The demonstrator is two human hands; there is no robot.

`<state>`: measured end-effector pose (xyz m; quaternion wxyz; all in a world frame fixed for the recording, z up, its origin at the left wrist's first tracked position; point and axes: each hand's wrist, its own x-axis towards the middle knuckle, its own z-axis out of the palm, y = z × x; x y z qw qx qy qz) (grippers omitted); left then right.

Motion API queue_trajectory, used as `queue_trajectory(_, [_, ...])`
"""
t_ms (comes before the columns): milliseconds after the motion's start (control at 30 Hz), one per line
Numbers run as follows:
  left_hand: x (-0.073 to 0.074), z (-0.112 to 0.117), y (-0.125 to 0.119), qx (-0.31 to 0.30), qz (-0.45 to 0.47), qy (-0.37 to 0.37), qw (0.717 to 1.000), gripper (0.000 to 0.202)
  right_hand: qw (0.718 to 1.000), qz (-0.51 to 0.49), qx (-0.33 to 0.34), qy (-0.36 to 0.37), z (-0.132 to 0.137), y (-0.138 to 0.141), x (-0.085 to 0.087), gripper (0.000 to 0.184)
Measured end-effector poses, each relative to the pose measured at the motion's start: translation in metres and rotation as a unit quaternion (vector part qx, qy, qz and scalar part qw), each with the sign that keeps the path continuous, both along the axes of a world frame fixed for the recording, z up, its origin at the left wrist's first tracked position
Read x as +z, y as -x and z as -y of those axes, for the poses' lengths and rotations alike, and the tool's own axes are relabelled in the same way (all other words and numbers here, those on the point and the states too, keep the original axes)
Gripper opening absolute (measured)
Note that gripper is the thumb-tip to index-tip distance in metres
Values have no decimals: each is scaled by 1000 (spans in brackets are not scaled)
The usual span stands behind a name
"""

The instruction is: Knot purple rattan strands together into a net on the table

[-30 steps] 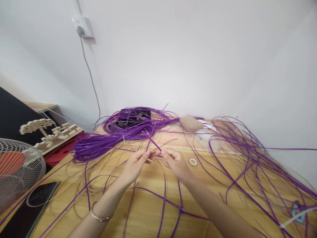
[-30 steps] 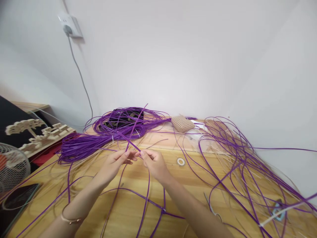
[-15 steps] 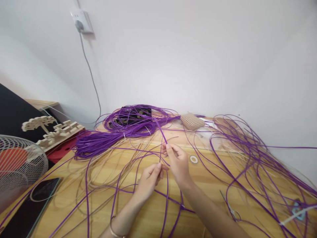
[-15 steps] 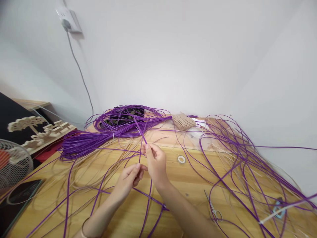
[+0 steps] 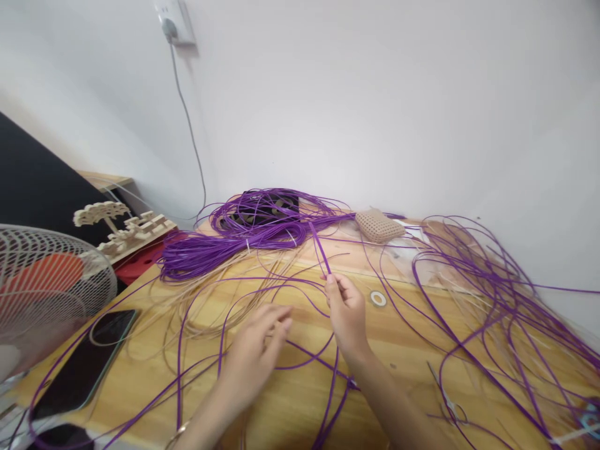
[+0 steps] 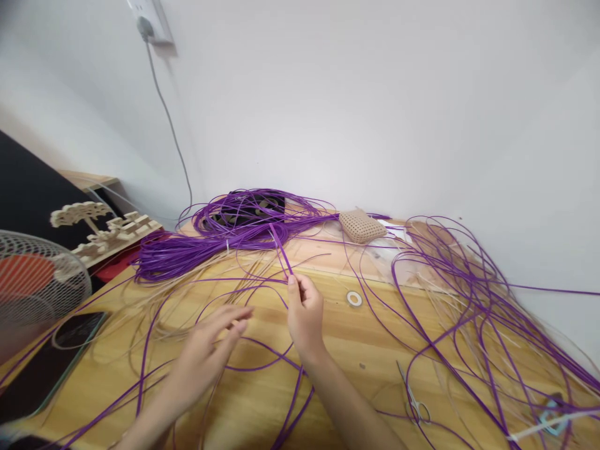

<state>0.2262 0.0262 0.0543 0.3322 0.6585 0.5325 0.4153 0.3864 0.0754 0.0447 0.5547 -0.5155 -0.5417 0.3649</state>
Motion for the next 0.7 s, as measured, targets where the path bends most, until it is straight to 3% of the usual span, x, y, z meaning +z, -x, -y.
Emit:
queue_trajectory(67, [4,7,24,87,28,-15,996,24,1000,7,-5,4,7,5,-1,34])
queue_trajectory(167, [3,13,42,169,100,1,980,26,997,33,71,0,23,21,-4,28])
queue_trajectory(300, [3,13,33,170,178,17,969,31,986,43,162,3,42,38,-8,26])
queue_trajectory(700, [-2,5,13,164,323,49,931,20,967,30,251,29,58,28,-16,27])
